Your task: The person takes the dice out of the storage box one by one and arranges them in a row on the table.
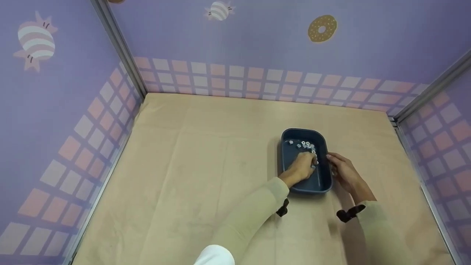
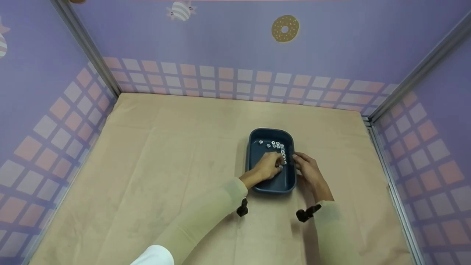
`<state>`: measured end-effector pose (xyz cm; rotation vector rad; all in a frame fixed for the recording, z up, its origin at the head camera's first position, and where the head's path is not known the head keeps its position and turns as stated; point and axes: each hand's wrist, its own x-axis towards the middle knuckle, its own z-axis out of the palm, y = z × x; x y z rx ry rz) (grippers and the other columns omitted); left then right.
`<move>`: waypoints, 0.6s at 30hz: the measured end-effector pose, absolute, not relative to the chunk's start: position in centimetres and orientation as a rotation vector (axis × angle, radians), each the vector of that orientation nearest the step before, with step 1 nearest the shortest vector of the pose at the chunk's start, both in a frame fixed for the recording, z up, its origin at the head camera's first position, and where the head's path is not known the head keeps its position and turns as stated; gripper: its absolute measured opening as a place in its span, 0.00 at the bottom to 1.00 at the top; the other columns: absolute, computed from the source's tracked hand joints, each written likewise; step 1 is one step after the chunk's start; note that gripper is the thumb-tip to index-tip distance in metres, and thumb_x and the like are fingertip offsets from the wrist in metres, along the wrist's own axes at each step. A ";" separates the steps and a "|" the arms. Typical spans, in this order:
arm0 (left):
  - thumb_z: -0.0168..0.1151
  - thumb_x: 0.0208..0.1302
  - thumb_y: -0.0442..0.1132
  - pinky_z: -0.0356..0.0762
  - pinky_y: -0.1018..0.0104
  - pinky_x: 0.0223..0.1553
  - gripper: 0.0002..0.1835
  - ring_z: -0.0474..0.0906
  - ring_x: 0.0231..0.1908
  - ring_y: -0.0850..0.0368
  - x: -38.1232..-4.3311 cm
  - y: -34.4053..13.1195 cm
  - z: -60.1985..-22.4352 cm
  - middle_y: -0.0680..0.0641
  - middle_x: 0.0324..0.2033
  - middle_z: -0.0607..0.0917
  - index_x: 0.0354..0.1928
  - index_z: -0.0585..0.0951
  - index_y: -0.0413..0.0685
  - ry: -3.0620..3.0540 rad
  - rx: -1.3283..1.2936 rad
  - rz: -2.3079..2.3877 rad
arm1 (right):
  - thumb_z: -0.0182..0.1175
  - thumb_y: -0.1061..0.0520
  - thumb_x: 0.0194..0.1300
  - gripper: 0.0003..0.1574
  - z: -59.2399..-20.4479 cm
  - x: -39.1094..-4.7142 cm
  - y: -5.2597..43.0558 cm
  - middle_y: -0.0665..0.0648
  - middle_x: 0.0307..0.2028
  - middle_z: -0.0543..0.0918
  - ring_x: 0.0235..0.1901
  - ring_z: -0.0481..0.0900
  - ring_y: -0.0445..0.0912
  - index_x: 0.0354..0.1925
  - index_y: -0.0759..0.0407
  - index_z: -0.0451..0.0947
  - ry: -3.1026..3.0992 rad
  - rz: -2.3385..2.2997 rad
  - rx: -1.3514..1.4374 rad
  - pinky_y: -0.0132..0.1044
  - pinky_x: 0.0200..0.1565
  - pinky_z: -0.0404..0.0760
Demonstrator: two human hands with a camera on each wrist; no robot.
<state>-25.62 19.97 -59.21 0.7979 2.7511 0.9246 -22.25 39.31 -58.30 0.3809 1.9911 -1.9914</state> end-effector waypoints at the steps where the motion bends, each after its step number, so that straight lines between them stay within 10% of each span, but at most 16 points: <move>1: 0.70 0.68 0.32 0.76 0.77 0.41 0.07 0.79 0.41 0.65 -25.5 19.8 -59.0 0.54 0.41 0.85 0.45 0.88 0.49 2.755 0.796 0.920 | 0.53 0.48 0.85 0.36 -58.3 -22.3 39.2 0.45 0.33 0.74 0.29 0.66 0.40 0.79 0.64 0.61 1.991 -1.988 0.382 0.33 0.34 0.68; 18: 0.65 0.77 0.37 0.77 0.79 0.47 0.07 0.82 0.45 0.59 -27.5 8.9 -52.5 0.48 0.45 0.83 0.50 0.86 0.41 2.678 0.816 1.364 | 0.49 0.50 0.86 0.37 -56.0 -21.4 38.7 0.50 0.39 0.74 0.32 0.68 0.41 0.80 0.68 0.55 2.032 -1.886 0.293 0.35 0.37 0.70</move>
